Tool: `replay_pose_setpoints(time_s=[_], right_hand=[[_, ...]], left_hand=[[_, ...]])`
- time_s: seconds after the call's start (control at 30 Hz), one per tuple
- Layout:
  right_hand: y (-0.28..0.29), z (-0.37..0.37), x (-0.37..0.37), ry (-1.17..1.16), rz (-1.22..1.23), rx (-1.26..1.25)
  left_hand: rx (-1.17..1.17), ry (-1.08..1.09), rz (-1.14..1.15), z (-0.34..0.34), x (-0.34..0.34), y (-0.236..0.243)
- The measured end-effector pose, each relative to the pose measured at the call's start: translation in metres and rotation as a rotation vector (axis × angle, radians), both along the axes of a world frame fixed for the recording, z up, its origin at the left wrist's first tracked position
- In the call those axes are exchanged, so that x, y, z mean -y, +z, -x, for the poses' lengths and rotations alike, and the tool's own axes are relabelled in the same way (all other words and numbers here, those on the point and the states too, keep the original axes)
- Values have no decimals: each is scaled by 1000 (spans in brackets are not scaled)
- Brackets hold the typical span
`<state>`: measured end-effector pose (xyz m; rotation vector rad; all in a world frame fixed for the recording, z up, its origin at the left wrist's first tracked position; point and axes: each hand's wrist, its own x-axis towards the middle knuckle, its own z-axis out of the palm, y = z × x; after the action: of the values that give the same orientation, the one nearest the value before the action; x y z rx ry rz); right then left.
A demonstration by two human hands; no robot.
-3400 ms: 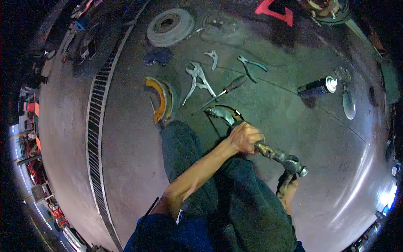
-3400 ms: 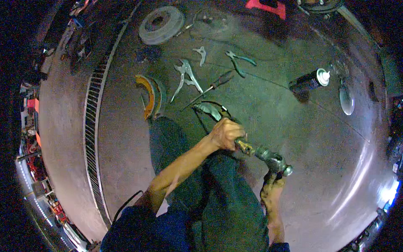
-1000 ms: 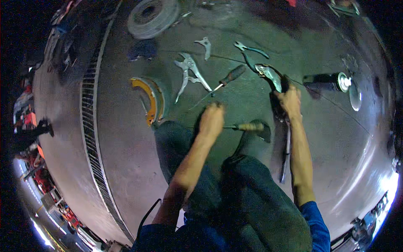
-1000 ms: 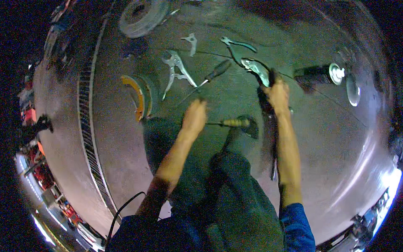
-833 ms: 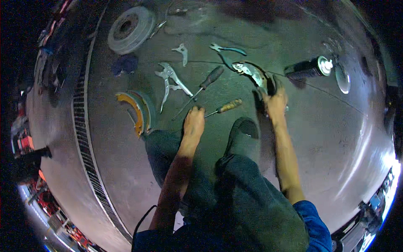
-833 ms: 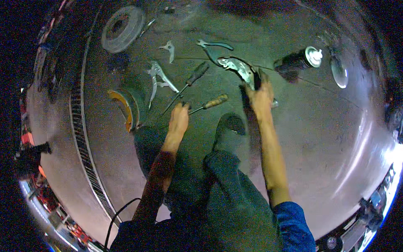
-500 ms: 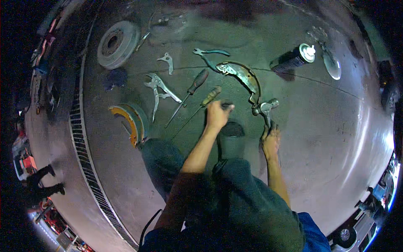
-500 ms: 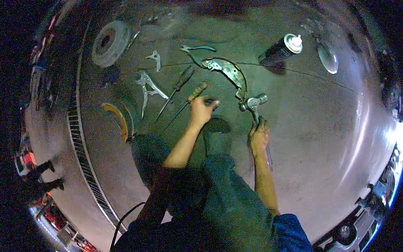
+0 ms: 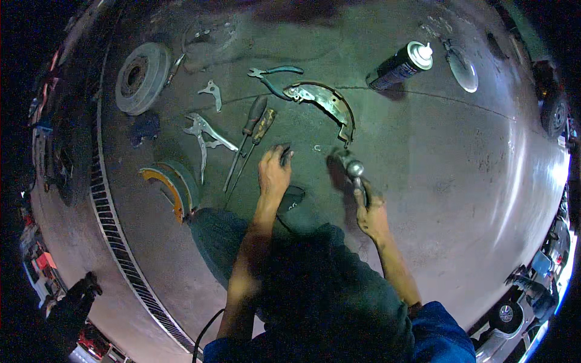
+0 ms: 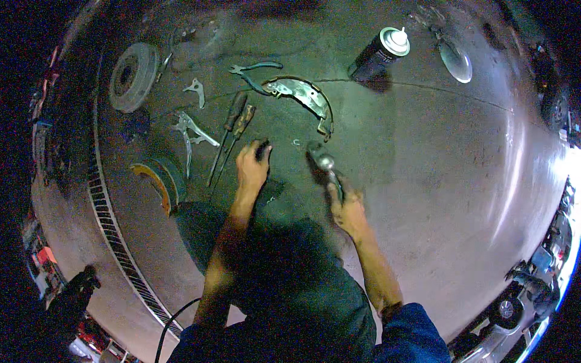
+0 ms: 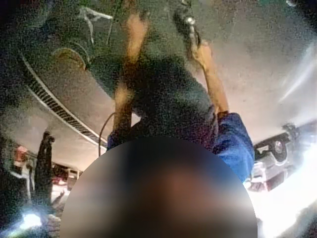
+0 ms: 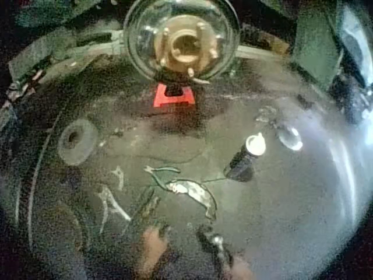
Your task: Cleaning and assembling brake components on the floor of a garage.
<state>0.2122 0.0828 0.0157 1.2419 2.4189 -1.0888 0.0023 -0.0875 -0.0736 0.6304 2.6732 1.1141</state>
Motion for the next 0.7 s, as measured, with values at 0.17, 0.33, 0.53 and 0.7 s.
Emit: replay_pose_setpoints(time_s=[0.17, 0.33, 0.53, 0.7], right_hand=[[0, 52, -1, 78, 117, 53], [-25, 57, 1, 222, 55, 174], [-7, 46, -11, 19, 28, -66], [18, 44, -5, -10, 98, -48]], left_hand=[[52, 24, -11, -6, 2, -4], [78, 39, 31, -1, 3, -2], [60, 49, -36, -16, 4, -13], [40, 46, -61, -18, 3, -31]])
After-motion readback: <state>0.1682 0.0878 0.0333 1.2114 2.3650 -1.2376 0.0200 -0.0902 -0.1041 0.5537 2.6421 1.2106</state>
